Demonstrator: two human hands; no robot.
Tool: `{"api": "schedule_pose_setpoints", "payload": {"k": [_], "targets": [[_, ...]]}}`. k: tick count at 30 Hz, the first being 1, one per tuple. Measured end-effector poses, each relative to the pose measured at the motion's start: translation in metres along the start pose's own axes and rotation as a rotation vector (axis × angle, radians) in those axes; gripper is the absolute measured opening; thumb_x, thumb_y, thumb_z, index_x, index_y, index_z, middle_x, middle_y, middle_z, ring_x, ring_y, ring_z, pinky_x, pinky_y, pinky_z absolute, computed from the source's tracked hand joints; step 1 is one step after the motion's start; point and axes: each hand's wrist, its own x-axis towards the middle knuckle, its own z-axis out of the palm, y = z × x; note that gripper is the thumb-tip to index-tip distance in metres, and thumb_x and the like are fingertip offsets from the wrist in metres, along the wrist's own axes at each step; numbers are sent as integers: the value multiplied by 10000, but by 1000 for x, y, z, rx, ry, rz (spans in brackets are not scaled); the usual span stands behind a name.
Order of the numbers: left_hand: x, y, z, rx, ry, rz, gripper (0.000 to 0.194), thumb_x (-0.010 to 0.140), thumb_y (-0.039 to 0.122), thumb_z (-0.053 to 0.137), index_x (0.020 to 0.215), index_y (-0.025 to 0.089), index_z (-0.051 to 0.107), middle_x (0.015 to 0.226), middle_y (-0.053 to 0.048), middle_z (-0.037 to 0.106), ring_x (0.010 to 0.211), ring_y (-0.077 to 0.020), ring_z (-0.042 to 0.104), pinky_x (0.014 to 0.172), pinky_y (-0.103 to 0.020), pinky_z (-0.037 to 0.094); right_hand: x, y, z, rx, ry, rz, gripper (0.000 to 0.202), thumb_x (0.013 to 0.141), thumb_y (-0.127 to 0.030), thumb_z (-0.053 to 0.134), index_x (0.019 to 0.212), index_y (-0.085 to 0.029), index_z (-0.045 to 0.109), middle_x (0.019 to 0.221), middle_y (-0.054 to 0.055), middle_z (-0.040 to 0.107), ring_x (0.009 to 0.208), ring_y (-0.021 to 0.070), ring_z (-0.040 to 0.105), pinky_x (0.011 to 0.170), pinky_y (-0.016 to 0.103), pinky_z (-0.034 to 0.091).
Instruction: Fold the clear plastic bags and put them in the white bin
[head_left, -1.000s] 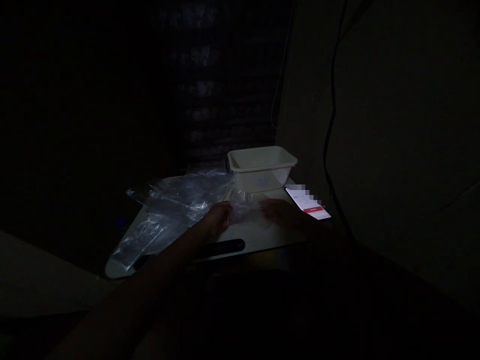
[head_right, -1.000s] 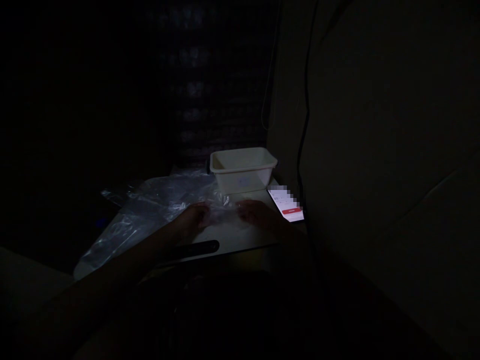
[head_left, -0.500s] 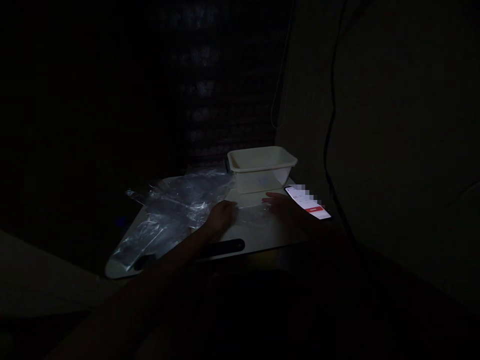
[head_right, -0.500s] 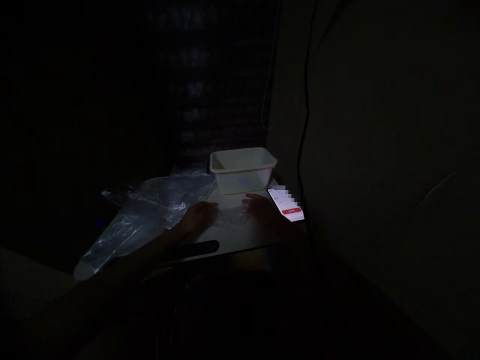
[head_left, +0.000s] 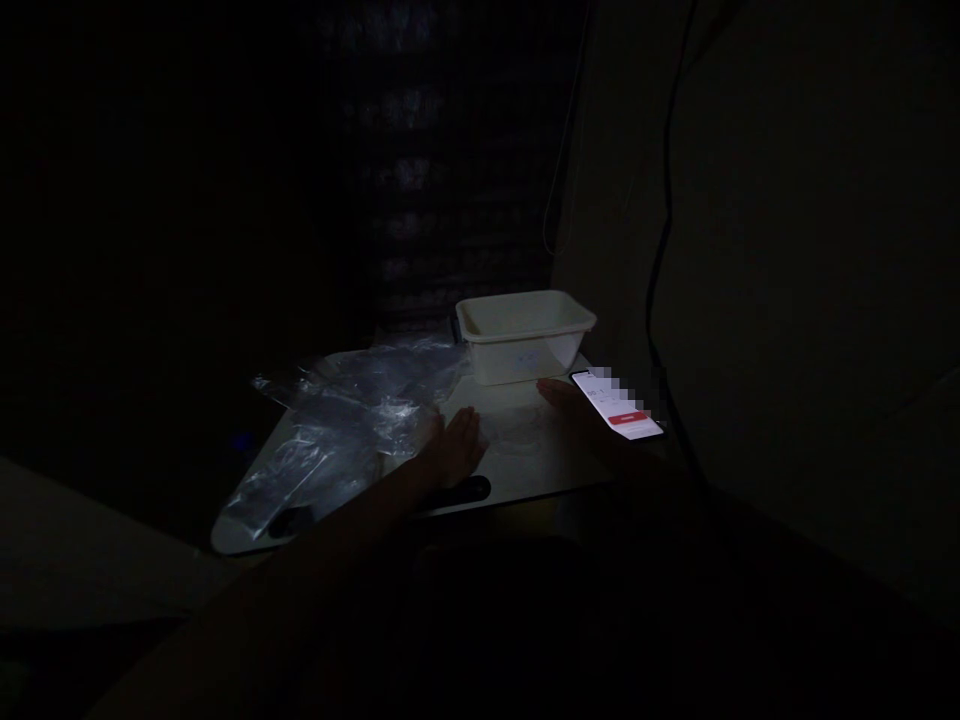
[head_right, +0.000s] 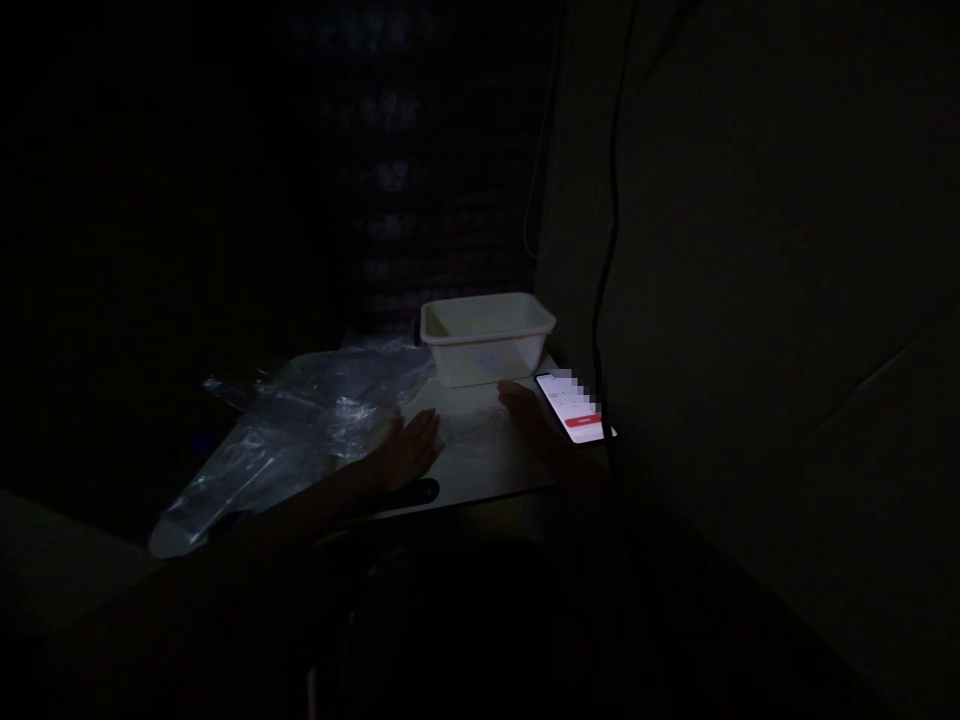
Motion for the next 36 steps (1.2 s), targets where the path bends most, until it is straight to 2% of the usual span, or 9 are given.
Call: {"api": "schedule_pose_setpoints", "payload": {"k": [2,4,7,10,13,18,26,31,36], "targets": [[0,1,1,4,2,-7,523,831,330,147,1244,23,236,1318,-203,185,1226,-256,131,915,-540,108,3,-15,5,-76,68,13,436,777,-331,309,1166,-151,386,1213,117,412,1139,223,333,950,447,254],[0,2,1,2,11,-17,520,831,333,148,1247,35,237,1316,-200,196,1223,-260,139,911,-554,84,6,-34,16,-331,98,-73,415,773,-264,292,1133,-113,432,1180,133,450,1107,216,377,954,427,259],[0,3,-2,-4,7,-18,511,829,324,154,1242,40,254,1311,-202,211,1219,-269,152,899,-572,69,8,-59,40,-537,-11,-295,423,788,-211,236,1137,-82,437,1198,131,440,1130,185,355,966,377,255],[-1,5,-7,-4,-1,13,483,824,304,172,1245,84,264,1326,-177,190,1224,-263,136,889,-584,77,6,-72,63,-633,-150,-373,466,821,-273,194,1164,-37,405,1231,153,398,1161,184,312,969,354,249],[-2,7,-10,-10,-5,12,492,817,297,195,1268,101,210,1341,-160,149,1226,-259,126,891,-579,99,1,-69,73,-709,-213,-318,533,830,-361,169,1193,-24,366,1257,164,360,1182,208,274,969,368,233],[-1,6,-6,-11,-41,-27,504,816,282,176,1268,61,201,1327,-171,188,1225,-259,134,893,-579,117,-6,-52,72,-811,-261,-262,560,830,-403,143,1202,-46,361,1270,159,342,1185,234,266,944,420,238],[-3,10,-11,4,-43,-36,496,811,274,203,1251,50,253,1312,-185,214,1218,-279,151,894,-590,103,-11,-49,72,-877,-244,-276,547,830,-399,141,1191,-67,382,1259,152,361,1173,228,291,930,433,242],[-3,10,-10,-25,-4,-52,491,819,292,200,1241,54,276,1304,-186,235,1210,-289,170,895,-588,111,-12,-45,67,-906,-212,-268,520,823,-397,195,1177,-75,400,1247,165,373,1162,237,308,917,442,251],[-2,9,-9,-8,-14,-54,506,827,324,173,1244,53,268,1311,-184,214,1214,-281,163,900,-585,103,-14,-40,59,-907,-177,-257,510,824,-384,208,1164,-61,409,1242,178,373,1156,246,317,915,462,241]]}}
